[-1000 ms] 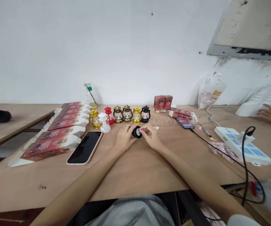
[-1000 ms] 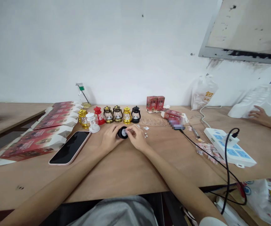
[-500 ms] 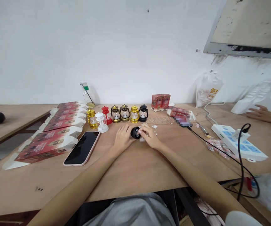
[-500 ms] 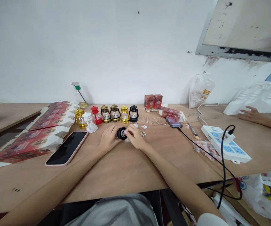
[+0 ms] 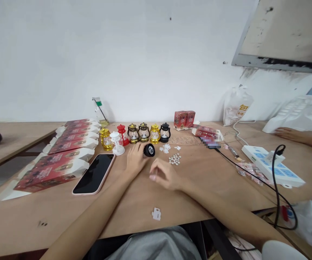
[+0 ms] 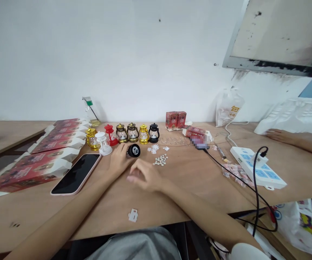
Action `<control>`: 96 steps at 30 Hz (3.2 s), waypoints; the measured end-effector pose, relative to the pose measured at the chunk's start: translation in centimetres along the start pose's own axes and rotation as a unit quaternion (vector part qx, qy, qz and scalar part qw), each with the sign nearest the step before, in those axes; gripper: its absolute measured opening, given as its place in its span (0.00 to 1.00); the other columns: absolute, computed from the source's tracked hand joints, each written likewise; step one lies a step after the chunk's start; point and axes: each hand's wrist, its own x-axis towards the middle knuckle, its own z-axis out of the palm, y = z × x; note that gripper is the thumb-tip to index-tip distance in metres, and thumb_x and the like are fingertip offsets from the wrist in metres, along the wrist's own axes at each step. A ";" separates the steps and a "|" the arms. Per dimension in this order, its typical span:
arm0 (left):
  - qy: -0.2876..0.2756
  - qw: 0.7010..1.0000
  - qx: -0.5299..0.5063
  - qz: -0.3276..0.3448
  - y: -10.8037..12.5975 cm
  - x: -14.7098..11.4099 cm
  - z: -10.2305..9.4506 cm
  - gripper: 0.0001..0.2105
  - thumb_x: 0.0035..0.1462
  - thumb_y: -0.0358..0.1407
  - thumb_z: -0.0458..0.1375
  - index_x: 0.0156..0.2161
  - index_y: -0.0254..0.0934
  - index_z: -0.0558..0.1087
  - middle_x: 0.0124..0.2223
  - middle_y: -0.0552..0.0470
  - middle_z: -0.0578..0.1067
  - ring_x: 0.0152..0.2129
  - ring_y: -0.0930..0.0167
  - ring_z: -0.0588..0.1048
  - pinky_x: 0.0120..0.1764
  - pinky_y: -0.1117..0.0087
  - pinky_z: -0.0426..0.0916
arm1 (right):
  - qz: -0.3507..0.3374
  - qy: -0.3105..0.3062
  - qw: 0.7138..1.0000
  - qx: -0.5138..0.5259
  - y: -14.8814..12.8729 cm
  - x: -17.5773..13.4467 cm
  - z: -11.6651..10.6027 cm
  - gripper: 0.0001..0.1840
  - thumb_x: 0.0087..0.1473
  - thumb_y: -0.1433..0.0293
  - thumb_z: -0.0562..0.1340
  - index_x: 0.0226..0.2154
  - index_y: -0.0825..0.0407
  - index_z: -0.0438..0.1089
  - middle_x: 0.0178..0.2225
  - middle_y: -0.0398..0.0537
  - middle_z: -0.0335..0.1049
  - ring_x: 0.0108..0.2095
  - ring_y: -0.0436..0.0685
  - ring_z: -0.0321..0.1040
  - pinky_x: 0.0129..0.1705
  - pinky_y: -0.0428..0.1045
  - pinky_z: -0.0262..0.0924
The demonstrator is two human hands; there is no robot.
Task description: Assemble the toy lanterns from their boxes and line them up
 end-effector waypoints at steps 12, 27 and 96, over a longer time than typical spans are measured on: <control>0.007 1.000 0.006 -0.004 -0.6 -0.1 0.1 0.18 0.50 0.34 0.57 0.48 0.38 0.64 0.42 0.46 0.70 0.39 0.61 0.70 0.38 0.64 0.64 | -0.207 -0.234 0.922 -0.228 -6.6 -6.1 1.6 0.28 0.57 0.58 0.54 0.57 0.52 0.54 0.62 0.58 0.47 0.61 0.59 0.46 0.60 0.55 0.49; 0.014 0.998 -0.057 0.005 -0.9 -0.2 0.1 0.18 0.50 0.33 0.57 0.48 0.38 0.63 0.45 0.46 0.70 0.43 0.62 0.70 0.42 0.63 0.66 | -0.041 -0.087 0.980 -0.174 2.5 -2.6 -3.4 0.32 0.49 0.86 0.46 0.56 0.52 0.59 0.57 0.51 0.60 0.58 0.52 0.55 0.59 0.55 0.54; -0.075 0.990 -0.062 0.100 -0.7 -0.1 0.9 0.14 0.50 0.32 0.56 0.44 0.36 0.67 0.40 0.46 0.71 0.39 0.63 0.68 0.39 0.64 0.63 | 0.193 0.103 0.960 0.176 5.6 1.0 1.9 0.22 0.41 0.60 0.67 0.34 0.48 0.56 0.36 0.42 0.57 0.34 0.50 0.60 0.36 0.48 0.61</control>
